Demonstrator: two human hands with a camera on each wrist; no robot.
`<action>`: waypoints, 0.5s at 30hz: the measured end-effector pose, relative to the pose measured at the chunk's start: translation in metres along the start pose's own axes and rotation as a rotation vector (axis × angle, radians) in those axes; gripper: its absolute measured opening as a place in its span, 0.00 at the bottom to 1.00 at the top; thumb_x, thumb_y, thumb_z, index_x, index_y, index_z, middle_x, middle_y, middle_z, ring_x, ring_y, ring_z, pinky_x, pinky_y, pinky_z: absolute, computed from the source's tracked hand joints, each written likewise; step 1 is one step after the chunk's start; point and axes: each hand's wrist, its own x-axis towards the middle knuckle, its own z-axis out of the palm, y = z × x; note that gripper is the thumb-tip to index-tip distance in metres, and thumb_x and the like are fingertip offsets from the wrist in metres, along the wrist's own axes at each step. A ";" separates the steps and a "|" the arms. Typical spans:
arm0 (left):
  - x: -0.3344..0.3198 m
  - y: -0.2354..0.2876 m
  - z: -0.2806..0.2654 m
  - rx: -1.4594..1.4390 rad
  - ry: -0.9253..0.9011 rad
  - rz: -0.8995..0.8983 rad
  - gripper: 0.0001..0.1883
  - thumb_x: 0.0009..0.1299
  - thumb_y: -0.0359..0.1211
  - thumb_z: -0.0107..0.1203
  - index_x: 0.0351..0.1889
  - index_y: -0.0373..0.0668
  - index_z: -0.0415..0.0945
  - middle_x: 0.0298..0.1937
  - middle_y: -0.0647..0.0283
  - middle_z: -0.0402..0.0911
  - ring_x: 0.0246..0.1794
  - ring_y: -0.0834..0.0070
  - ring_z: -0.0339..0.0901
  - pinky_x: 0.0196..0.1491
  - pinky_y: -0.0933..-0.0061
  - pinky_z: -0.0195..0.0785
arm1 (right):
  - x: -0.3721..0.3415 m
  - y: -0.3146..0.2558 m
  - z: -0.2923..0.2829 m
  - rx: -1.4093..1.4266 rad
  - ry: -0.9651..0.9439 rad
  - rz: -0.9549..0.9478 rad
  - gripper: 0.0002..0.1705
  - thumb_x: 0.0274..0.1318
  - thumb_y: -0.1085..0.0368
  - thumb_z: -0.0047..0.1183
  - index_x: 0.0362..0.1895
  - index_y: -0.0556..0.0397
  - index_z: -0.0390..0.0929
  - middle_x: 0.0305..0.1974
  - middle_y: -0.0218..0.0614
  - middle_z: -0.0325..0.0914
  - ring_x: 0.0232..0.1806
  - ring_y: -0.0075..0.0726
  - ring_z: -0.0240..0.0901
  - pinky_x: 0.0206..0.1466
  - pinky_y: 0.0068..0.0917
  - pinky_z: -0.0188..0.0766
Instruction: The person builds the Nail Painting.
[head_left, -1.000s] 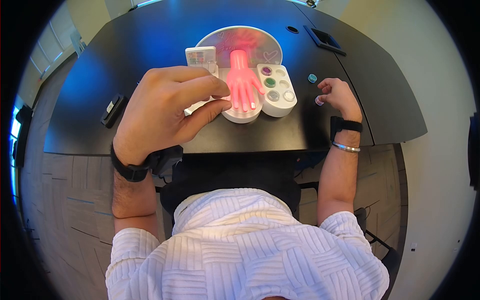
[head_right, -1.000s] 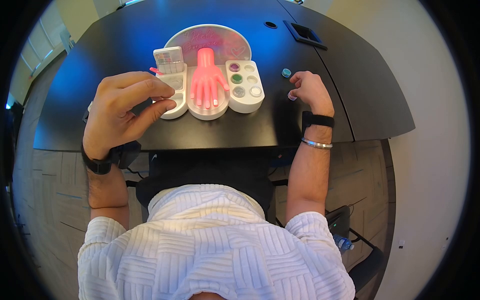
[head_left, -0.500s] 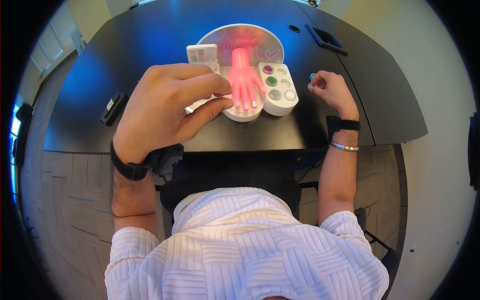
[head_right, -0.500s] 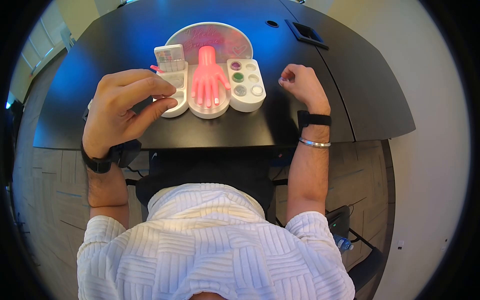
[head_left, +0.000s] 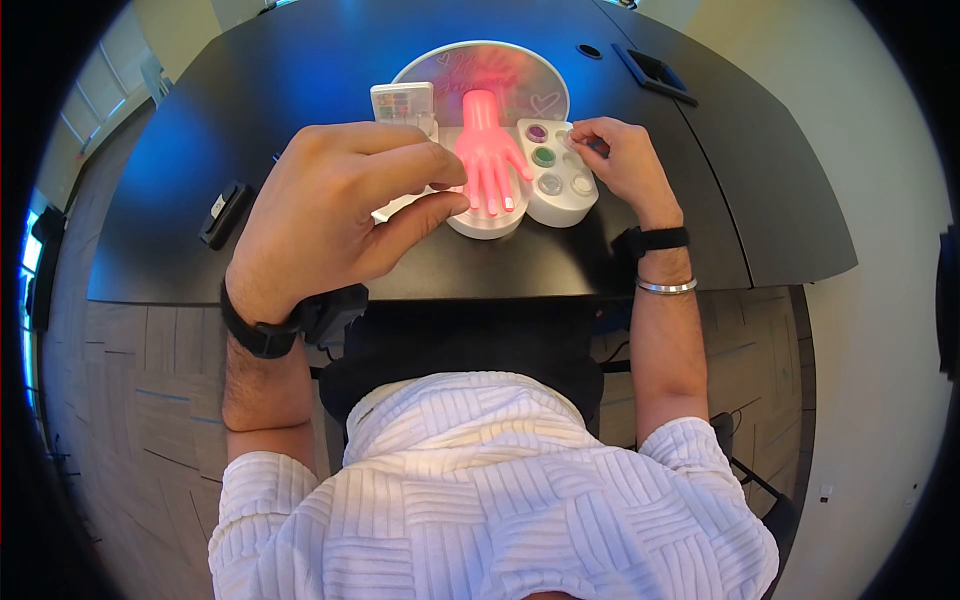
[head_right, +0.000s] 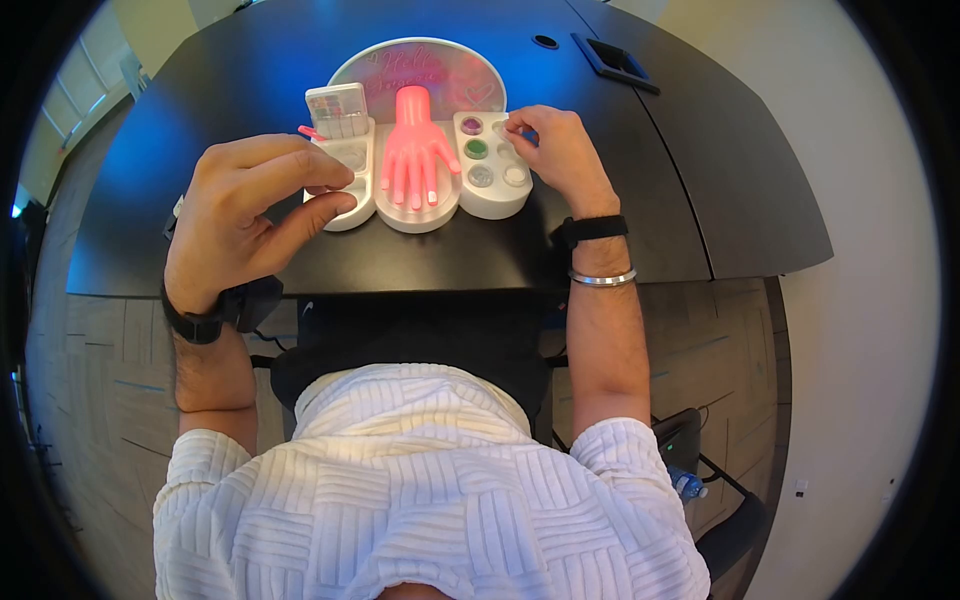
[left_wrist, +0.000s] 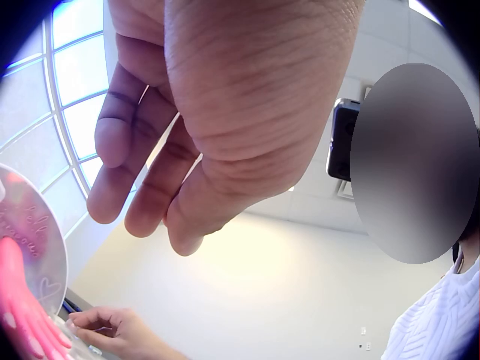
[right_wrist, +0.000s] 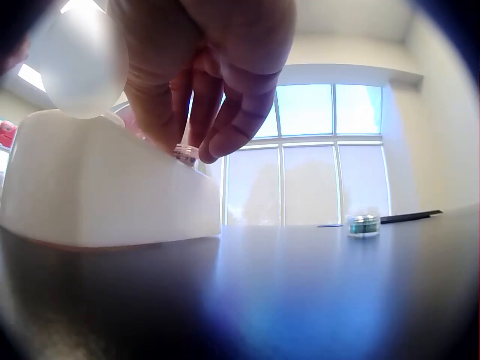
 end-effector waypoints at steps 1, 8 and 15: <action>0.000 0.000 0.001 0.000 -0.003 -0.004 0.10 0.67 0.27 0.75 0.43 0.35 0.87 0.34 0.56 0.88 0.33 0.62 0.89 0.37 0.67 0.80 | 0.001 0.000 0.001 0.007 0.009 0.001 0.11 0.67 0.67 0.70 0.49 0.59 0.90 0.43 0.40 0.92 0.38 0.34 0.86 0.47 0.30 0.84; 0.000 0.001 0.002 0.006 0.001 -0.002 0.10 0.67 0.26 0.75 0.43 0.35 0.87 0.34 0.56 0.88 0.33 0.62 0.89 0.37 0.67 0.80 | 0.001 -0.001 0.004 0.034 0.006 0.010 0.11 0.67 0.70 0.69 0.50 0.60 0.91 0.45 0.43 0.92 0.44 0.39 0.91 0.53 0.32 0.87; -0.002 0.000 0.005 0.002 -0.006 -0.006 0.10 0.67 0.27 0.75 0.43 0.35 0.87 0.33 0.56 0.88 0.33 0.62 0.89 0.37 0.67 0.80 | -0.002 0.009 0.011 -0.085 -0.007 -0.044 0.11 0.67 0.73 0.65 0.52 0.58 0.90 0.49 0.43 0.92 0.45 0.49 0.90 0.54 0.37 0.86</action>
